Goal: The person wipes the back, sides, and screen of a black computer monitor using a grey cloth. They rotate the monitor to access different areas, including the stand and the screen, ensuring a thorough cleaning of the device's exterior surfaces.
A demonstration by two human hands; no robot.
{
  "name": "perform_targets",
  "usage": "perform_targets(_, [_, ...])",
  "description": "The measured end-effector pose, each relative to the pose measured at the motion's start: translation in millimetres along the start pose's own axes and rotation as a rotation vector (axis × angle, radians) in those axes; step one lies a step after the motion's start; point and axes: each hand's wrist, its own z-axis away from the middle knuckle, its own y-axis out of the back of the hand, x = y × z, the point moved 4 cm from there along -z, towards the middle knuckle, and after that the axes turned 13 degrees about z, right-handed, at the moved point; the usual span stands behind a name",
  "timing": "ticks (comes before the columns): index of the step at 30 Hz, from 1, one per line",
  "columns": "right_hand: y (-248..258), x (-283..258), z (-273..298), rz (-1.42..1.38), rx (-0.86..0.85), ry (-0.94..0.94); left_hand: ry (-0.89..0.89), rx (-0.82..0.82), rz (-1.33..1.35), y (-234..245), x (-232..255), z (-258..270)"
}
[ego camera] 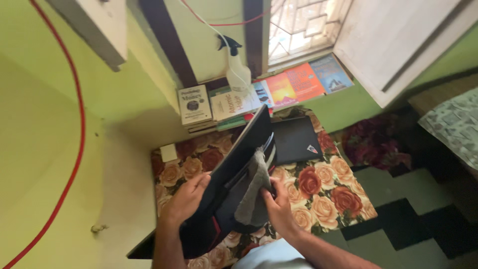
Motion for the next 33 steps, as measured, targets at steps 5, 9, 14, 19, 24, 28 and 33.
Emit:
perform_targets(5, [-7.8,-5.2,-13.0,-0.014,0.02,0.051,-0.053,0.046,0.016,-1.0,6.8,9.8])
perform_targets(9, [-2.7,-12.4,-32.6,-0.182,0.06,-0.03,0.011,0.072,-0.034,0.9,23.3,21.2])
perform_targets(14, [9.1,-22.3,-51.2,-0.4,0.114,-0.216,0.12,0.047,-0.058,5.2,34.9,18.2])
perform_targets(19, [15.7,13.2,-82.1,-0.74,0.134,-0.283,-0.065,0.07,0.036,7.6,21.0,13.6])
perform_targets(24, [26.7,-32.1,-49.7,-0.116,0.258,0.431,-0.024,0.096,0.013,2.9,10.3,17.3])
perform_targets(28, [-13.3,-72.8,-28.3,0.659,0.175,0.927,-0.267,0.11,-0.091,-5.6,12.4,17.0])
perform_targets(33, [-73.9,-52.3,-42.8,0.798,-0.13,0.944,0.051,0.172,-0.364,-10.8,20.5,24.2])
